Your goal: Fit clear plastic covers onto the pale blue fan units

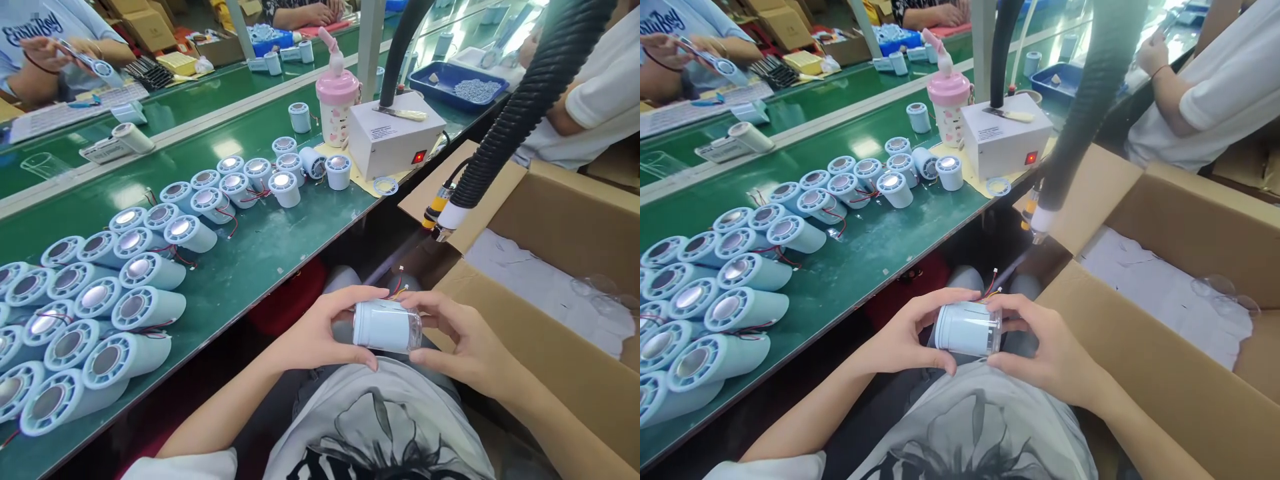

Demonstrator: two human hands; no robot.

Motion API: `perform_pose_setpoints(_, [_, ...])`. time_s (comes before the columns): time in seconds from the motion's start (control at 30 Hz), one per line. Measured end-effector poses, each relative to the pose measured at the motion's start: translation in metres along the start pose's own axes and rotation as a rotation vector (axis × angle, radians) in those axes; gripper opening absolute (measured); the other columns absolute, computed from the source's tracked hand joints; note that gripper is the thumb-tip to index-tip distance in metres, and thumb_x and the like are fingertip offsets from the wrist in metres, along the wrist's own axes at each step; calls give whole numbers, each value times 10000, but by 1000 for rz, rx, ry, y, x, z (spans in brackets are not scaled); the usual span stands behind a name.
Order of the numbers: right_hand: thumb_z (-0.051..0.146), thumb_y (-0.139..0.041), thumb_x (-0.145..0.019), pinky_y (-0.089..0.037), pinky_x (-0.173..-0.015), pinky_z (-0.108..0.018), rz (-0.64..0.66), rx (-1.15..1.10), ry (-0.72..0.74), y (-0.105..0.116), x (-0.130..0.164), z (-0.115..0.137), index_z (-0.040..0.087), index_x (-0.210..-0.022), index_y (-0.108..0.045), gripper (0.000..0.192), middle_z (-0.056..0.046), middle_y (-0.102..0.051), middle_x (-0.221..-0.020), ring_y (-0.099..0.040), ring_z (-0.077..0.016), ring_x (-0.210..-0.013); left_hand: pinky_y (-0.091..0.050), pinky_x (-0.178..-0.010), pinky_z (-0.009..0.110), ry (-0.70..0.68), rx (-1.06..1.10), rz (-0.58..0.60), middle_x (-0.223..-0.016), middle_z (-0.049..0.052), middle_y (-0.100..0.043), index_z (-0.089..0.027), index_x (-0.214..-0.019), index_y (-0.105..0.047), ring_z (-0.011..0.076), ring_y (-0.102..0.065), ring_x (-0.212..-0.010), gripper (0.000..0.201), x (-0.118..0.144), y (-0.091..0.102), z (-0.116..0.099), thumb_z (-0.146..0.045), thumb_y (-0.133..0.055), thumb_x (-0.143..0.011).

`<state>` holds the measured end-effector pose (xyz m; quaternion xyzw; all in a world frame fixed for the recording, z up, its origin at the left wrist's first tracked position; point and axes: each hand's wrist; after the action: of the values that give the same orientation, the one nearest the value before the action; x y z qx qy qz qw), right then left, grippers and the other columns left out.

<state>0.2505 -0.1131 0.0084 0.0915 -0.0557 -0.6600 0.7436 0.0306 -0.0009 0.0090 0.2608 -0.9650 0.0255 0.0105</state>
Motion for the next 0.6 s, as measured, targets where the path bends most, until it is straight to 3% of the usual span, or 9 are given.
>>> perform_pose_setpoints(0.33, [356, -708, -833, -539, -750, -284, 37, -370, -299, -3, -2, 6, 279, -1141, -531, 364, -21, -623, -1005, -618, -180, -875, -448, -1054, 389, -159, -110, 30, -1374, 63, -543, -349, -1325, -534, 275, -500, -1282, 822, 3, 1, 1, -154, -859, -595])
perform_pose_setpoints(0.6, [470, -671, -843, -561, -574, -250, 40, -644, -430, -10, -7, -2, 200, -1040, -538, 359, -19, -662, -801, -661, -156, -649, -434, -1068, 407, -192, -145, 42, -1395, 84, -533, -324, -1354, -511, 289, -487, -1296, 809, 4, 1, 3, -222, -849, -626])
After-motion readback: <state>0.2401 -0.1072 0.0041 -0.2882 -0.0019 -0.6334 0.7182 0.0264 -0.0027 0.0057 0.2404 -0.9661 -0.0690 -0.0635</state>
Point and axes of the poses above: each hand's wrist, its own x-axis away from the middle knuckle, its own y-axis out of the back of the hand, z = x × y
